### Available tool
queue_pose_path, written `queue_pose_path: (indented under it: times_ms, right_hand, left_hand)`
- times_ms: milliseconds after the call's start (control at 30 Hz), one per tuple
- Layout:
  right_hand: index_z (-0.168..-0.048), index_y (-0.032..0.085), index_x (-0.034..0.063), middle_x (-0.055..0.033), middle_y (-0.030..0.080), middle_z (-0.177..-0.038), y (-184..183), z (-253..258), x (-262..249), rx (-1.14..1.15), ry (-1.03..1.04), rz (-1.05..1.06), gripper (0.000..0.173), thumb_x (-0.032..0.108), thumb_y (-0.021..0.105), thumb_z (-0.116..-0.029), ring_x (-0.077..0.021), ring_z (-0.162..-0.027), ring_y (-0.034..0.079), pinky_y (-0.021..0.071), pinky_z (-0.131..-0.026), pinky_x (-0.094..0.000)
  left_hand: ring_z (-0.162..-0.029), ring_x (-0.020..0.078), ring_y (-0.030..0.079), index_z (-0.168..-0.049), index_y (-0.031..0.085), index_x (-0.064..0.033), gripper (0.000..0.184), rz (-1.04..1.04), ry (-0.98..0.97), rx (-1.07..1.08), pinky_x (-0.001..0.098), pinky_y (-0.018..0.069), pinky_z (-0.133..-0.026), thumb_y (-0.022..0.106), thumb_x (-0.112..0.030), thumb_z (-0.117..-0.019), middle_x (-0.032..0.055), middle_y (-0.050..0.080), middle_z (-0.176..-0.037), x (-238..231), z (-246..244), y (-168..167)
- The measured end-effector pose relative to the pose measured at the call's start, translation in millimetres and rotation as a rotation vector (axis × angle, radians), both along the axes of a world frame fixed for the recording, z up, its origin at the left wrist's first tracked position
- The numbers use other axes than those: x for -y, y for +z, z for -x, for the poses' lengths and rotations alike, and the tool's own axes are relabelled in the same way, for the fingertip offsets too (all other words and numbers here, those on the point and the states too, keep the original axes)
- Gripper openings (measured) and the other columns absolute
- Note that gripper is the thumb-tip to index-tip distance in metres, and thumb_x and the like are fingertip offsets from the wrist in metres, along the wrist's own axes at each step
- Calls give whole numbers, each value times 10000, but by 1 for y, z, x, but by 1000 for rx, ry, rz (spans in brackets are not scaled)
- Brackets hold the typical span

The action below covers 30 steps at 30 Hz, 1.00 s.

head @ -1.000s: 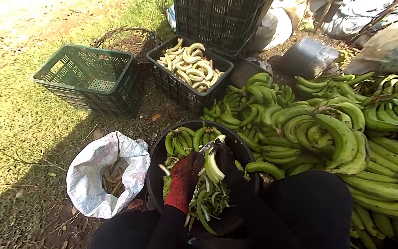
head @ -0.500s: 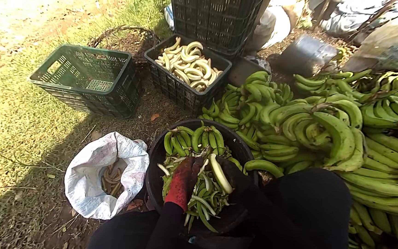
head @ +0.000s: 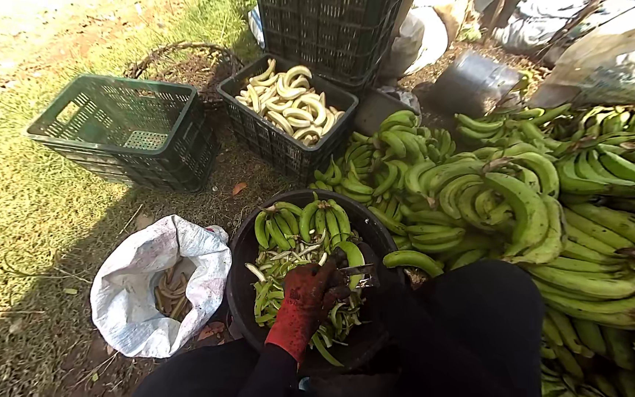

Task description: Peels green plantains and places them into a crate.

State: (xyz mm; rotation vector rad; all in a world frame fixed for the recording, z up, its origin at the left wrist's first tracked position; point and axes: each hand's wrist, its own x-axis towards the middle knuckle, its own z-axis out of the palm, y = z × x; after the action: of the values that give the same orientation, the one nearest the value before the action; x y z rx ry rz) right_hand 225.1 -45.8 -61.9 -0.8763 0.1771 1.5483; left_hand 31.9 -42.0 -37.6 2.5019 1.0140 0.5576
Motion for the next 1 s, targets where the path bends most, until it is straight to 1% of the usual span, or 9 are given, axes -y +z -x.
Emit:
queue_pose_path:
  times_ms: [133, 233, 400, 500, 567, 667, 733, 833, 1000]
  right_hand:
    - [-1313, 511, -27, -91, 671, -1038, -24, 19, 15, 482, 8, -363, 403, 206, 250, -1112, -94, -895, 658, 565, -791, -258]
    - [-1457, 482, 33, -91, 641, -1248, 11, 38, 23, 844, 253, -138, 474, 303, 274, -1127, -90, -1069, 627, 531, -949, -282]
    - [-1568, 381, 166, -94, 663, -1131, 9, 33, 37, 786, 620, -265, 607, 434, 407, -1024, -187, -825, 663, 586, -720, -379]
    - [-1529, 406, 154, -82, 650, -870, 0, 16, 39, 516, 486, -255, 517, 363, 305, -1067, -167, -630, 617, 551, -562, -315]
    - [-1363, 521, 147, -78, 642, -782, -4, 0, 35, 335, 305, -181, 477, 413, 224, -1103, -159, -568, 614, 546, -494, -298]
    - [-1131, 585, 70, -84, 668, -816, 8, -16, 25, 214, 100, -142, 455, 378, 251, -1120, -163, -652, 654, 575, -578, -312]
    - [-1078, 602, 66, -80, 658, -764, 4, -30, 18, 61, 132, -199, 502, 404, 232, -1106, -136, -580, 634, 556, -517, -259]
    - [-1074, 591, 70, -97, 639, -717, 3, -37, 8, -41, 239, -207, 570, 473, 189, -1089, -150, -493, 609, 496, -401, -245]
    - [-1127, 598, 60, -104, 658, -766, 1, -30, 4, 119, 319, -124, 541, 446, 221, -1107, -159, -535, 616, 523, -452, -273]
  left_hand:
    - [-1010, 359, 694, -1366, 661, -180, 452, 234, 140, -62, 557, 559, -879, 576, -417, -991, 173, 706, -1129, -9, -5, 0]
    - [-1195, 277, 640, -1388, 629, -144, 417, 498, 287, 27, 487, 508, -1052, 439, -359, -1084, 138, 677, -1264, -19, -3, -7]
    - [-1128, 240, 670, -1317, 655, -129, 601, 825, 505, 184, 513, 555, -966, 300, -557, -1089, 132, 685, -1228, -33, 2, -19]
    - [-942, 208, 705, -1241, 677, -145, 588, 789, 479, 216, 475, 612, -820, 336, -594, -1071, 97, 694, -1092, -31, 2, -25]
    - [-988, 159, 700, -1274, 678, -165, 518, 685, 277, 179, 417, 612, -871, 375, -540, -1082, 58, 696, -1135, -21, 2, -17]
    - [-1130, 203, 666, -1329, 671, -184, 425, 413, -17, 75, 448, 533, -1020, 455, -446, -1074, 67, 709, -1196, -4, 3, -4]
    - [-1054, 301, 680, -1371, 653, -209, 436, 289, -133, 4, 528, 549, -945, 536, -440, -1020, 128, 704, -1137, 0, 6, -1]
    - [-990, 325, 687, -1366, 659, -243, 467, 223, -180, -36, 547, 558, -882, 573, -500, -985, 141, 706, -1090, -1, 11, 1]
    - [-978, 323, 688, -1345, 674, -238, 477, 220, -158, -55, 539, 562, -874, 547, -533, -992, 140, 706, -1079, -7, 13, -1]
